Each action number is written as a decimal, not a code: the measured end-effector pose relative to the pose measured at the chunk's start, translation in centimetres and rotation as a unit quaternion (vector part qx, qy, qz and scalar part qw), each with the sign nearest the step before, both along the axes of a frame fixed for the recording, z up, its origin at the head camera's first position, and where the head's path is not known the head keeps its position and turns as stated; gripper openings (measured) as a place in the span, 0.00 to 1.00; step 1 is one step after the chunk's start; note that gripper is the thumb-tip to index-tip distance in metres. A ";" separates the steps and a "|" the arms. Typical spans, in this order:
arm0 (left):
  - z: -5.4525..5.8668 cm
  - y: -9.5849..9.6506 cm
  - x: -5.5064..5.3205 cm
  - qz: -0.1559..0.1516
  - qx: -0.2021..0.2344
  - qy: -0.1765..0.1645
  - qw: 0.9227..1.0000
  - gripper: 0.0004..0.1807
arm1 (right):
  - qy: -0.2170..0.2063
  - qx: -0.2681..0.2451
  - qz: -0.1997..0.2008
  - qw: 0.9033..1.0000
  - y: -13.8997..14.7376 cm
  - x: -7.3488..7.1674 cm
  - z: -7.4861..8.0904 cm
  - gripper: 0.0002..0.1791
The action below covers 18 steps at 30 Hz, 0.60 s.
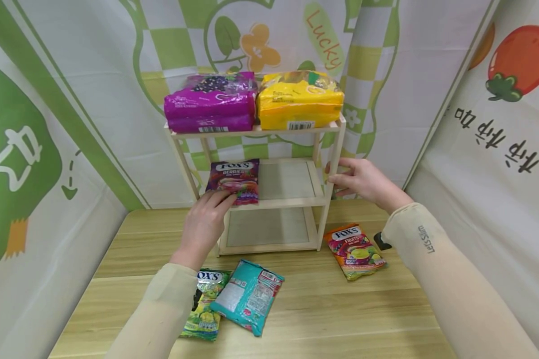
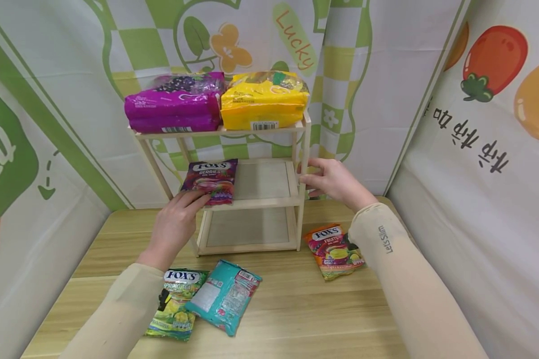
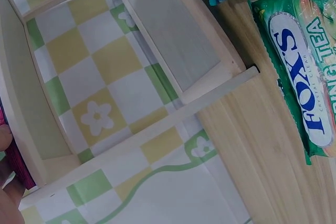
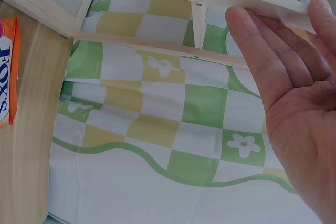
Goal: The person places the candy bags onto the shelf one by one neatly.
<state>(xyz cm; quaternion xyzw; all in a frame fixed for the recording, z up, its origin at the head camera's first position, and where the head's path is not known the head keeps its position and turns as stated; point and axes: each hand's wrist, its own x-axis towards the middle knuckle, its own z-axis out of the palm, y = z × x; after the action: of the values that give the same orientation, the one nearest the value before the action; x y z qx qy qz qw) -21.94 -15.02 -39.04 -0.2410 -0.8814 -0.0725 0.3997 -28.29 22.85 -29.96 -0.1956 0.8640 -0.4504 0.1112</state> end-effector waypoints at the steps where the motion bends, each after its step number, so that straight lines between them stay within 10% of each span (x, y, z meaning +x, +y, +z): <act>1: 0.0 0.0 0.0 -0.001 0.002 0.001 1.000 0.25 | 0.000 0.000 0.000 1.000 0.0 0.0 0.0 0.26; 18: -0.2 -0.1 -0.1 -0.002 0.006 0.003 1.000 0.25 | 0.002 -0.007 0.003 1.000 0.0 0.1 -0.1 0.25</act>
<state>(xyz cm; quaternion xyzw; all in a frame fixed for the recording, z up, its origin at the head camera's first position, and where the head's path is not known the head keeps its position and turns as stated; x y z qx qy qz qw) -22.07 -15.12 -39.23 -0.2408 -0.8791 -0.0775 0.4040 -28.24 22.86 -30.02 -0.1993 0.8607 -0.4556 0.1096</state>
